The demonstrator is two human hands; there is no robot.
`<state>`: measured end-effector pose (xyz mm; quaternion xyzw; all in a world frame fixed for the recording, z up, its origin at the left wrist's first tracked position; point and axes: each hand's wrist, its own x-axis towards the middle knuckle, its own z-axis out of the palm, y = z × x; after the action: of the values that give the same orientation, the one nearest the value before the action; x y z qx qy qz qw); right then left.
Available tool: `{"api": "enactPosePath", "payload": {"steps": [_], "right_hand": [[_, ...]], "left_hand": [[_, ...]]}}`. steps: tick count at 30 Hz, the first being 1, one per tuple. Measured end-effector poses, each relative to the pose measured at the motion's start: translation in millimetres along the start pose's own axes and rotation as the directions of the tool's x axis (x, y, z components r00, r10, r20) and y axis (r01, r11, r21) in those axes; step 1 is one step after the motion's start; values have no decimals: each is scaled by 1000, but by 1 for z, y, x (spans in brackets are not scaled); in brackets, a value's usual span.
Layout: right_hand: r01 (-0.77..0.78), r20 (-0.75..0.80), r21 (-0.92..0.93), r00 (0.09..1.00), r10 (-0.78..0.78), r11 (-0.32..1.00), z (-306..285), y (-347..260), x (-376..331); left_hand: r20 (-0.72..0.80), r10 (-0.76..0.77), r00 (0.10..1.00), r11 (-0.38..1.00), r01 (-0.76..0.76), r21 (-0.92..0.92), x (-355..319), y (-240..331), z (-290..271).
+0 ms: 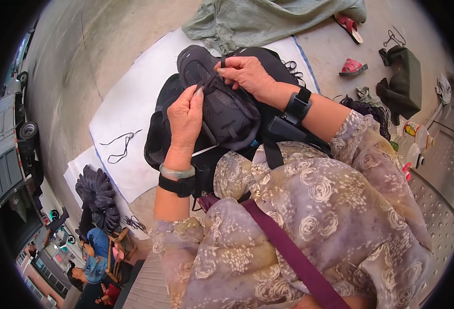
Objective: Insert and thread a shoelace through the eyelets of a black athletic shoe.
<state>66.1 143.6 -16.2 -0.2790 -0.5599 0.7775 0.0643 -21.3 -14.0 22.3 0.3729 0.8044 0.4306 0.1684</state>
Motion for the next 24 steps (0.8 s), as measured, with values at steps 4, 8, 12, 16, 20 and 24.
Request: {"api": "enactPosePath", "payload": {"steps": [4, 8, 12, 16, 20, 24], "right_hand": [[65, -43, -65, 997, -68, 996, -6, 7, -2], [117, -45, -113, 991, -122, 987, -7, 4, -5], [177, -60, -98, 981, -183, 979, -5, 8, -4], [195, -53, -101, 978, -201, 976, -1, 14, 0], [242, -75, -234, 961, -266, 942, -6, 14, -2], [348, -58, -402, 913, -403, 847, -5, 16, 0]], "left_hand": [[57, -386, 921, 861, 382, -335, -11, -3, -17], [-79, -336, 939, 928, 316, -196, -22, -28, -39], [36, -625, 780, 730, 600, -329, -33, -36, -57], [-86, -315, 945, 917, 326, 231, -49, -61, -83], [-378, -595, 709, 798, 579, -170, -43, -49, -133], [-370, -681, 632, 516, 56, -855, -73, -86, -205]]}}
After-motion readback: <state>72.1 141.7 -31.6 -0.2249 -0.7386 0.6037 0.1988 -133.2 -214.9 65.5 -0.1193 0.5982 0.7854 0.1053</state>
